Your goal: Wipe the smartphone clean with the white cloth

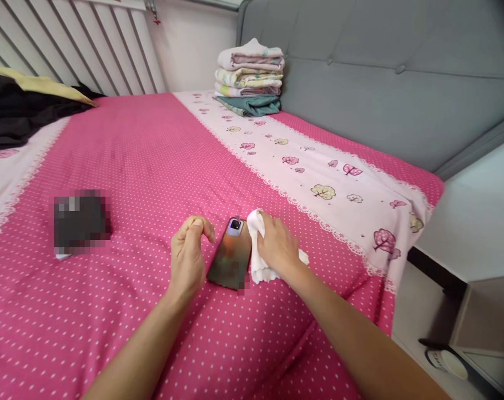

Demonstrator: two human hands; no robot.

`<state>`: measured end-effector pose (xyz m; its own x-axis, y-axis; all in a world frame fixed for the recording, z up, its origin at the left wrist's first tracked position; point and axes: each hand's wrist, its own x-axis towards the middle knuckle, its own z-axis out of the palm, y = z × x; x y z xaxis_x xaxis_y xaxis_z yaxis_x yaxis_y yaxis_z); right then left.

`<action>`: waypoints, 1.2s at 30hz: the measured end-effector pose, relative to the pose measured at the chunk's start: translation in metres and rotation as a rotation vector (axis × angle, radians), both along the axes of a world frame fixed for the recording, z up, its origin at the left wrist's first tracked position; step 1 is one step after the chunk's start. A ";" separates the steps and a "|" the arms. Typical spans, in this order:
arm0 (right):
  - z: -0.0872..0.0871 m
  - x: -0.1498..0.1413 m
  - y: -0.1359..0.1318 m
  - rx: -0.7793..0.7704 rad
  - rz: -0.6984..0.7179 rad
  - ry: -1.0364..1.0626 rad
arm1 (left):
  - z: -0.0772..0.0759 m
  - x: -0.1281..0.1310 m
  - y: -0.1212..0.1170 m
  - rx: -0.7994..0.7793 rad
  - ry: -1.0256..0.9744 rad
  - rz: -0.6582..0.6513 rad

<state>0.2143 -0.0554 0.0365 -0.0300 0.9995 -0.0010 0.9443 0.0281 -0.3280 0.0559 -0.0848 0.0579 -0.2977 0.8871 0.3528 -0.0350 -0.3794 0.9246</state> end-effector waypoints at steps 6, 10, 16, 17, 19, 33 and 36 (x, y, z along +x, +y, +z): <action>0.000 0.001 0.000 0.011 0.007 0.004 | -0.001 -0.001 0.001 -0.009 0.038 0.000; 0.000 0.001 0.000 0.006 0.003 0.007 | 0.000 -0.001 0.000 -0.025 0.046 -0.001; 0.000 0.000 0.000 0.002 0.003 0.004 | 0.000 -0.002 0.000 -0.031 0.046 -0.003; 0.000 0.000 0.000 0.003 0.003 0.004 | 0.000 -0.002 0.000 -0.031 0.045 -0.005; 0.001 0.000 0.000 0.001 0.004 0.002 | -0.001 -0.002 0.000 -0.029 0.043 -0.008; 0.002 0.000 0.000 -0.019 0.002 0.008 | -0.001 0.000 0.000 -0.010 0.041 -0.017; 0.002 0.000 0.000 -0.014 0.003 0.011 | -0.001 0.000 0.001 -0.010 0.024 -0.010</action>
